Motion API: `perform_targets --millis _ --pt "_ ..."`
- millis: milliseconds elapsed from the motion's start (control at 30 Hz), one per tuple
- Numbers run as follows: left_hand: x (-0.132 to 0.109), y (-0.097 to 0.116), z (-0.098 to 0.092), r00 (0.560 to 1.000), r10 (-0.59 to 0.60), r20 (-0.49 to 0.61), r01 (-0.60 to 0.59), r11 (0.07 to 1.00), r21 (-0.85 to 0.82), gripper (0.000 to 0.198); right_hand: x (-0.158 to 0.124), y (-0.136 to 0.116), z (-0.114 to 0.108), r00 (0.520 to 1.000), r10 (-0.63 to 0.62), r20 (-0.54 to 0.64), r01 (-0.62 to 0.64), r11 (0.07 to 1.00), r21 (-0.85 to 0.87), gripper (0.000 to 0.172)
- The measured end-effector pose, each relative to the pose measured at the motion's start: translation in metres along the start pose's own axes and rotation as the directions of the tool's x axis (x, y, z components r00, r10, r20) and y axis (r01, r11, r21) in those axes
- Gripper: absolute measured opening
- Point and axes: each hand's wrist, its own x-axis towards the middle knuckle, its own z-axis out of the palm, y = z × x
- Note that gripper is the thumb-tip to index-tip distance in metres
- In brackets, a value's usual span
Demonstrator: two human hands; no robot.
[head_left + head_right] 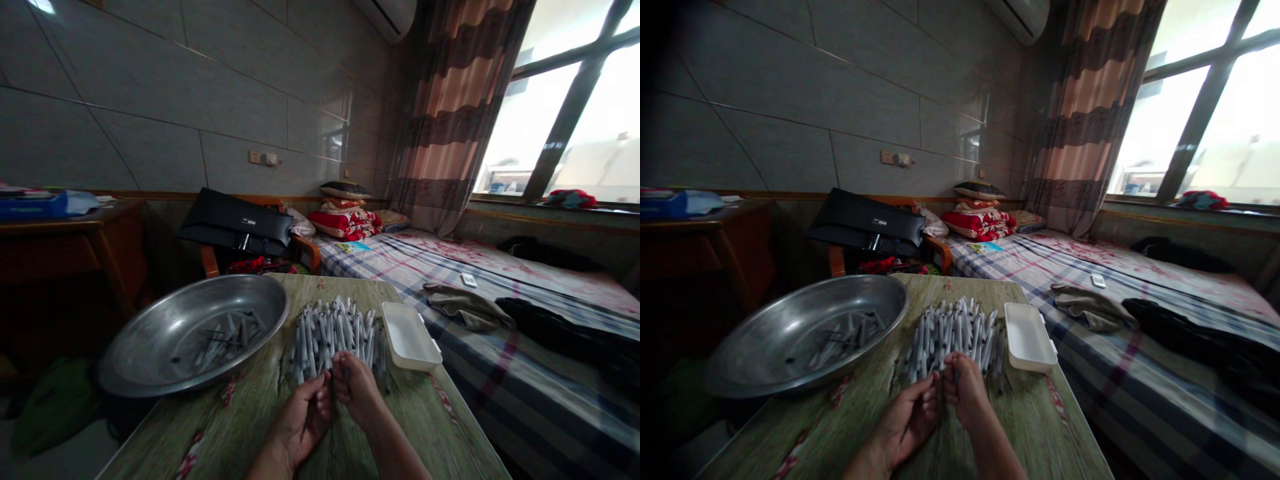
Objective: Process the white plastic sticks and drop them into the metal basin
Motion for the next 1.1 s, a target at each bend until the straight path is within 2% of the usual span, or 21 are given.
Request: perform_targets --millis 100,167,267,333,433,533,600,733,900,1033,1100 --pt "0.005 -0.002 0.0 0.995 0.042 -0.094 -0.05 0.995 -0.085 0.015 -0.002 0.0 0.002 0.98 -0.182 -0.086 0.172 0.979 -0.112 0.015" --pt "0.006 -0.003 0.0 0.995 0.058 -0.079 -0.064 0.995 -0.081 0.018 -0.005 0.001 0.006 0.925 -0.366 -0.106 0.317 0.894 -0.315 0.011" --pt "0.005 -0.004 0.001 0.997 0.078 -0.002 -0.078 0.996 -0.048 0.018 -0.011 0.004 0.012 0.826 -0.563 0.012 0.464 0.669 -0.58 0.01" --pt "0.003 -0.004 0.003 0.995 0.095 0.009 -0.094 0.995 -0.035 0.019 -0.014 0.006 0.016 0.795 -0.592 0.134 0.519 0.55 -0.654 0.013" --pt "0.0 -0.003 0.006 0.994 0.11 -0.009 -0.11 0.993 -0.051 0.021 -0.016 0.008 0.018 0.779 -0.561 0.281 0.571 0.448 -0.688 0.015" --pt "0.0 -0.002 0.006 0.994 0.109 -0.02 -0.11 0.991 -0.082 0.025 -0.015 0.008 0.017 0.78 -0.526 0.339 0.592 0.441 -0.675 0.016" --pt "0.002 -0.002 0.006 0.995 0.102 -0.018 -0.103 0.991 -0.084 0.024 -0.015 0.008 0.016 0.785 -0.529 0.321 0.587 0.471 -0.659 0.02" --pt "0.004 0.001 0.004 0.995 0.09 -0.048 -0.093 0.994 -0.059 0.017 -0.013 0.002 0.011 0.788 -0.596 0.151 0.533 0.54 -0.651 0.021" --pt "-0.004 0.011 0.009 0.98 0.05 -0.195 -0.041 0.998 0.05 0.012 -0.003 -0.01 -0.009 0.705 -0.705 -0.079 0.468 0.547 -0.694 0.025" --pt "-0.029 0.034 0.028 0.966 0.214 -0.144 -0.188 0.966 0.175 0.009 0.009 -0.015 -0.026 0.673 -0.722 -0.159 0.418 0.548 -0.724 0.025" --pt "-0.043 0.053 0.04 0.935 0.335 -0.115 -0.306 0.928 0.211 0.008 0.012 -0.015 -0.031 0.662 -0.729 -0.171 0.391 0.531 -0.752 0.021"
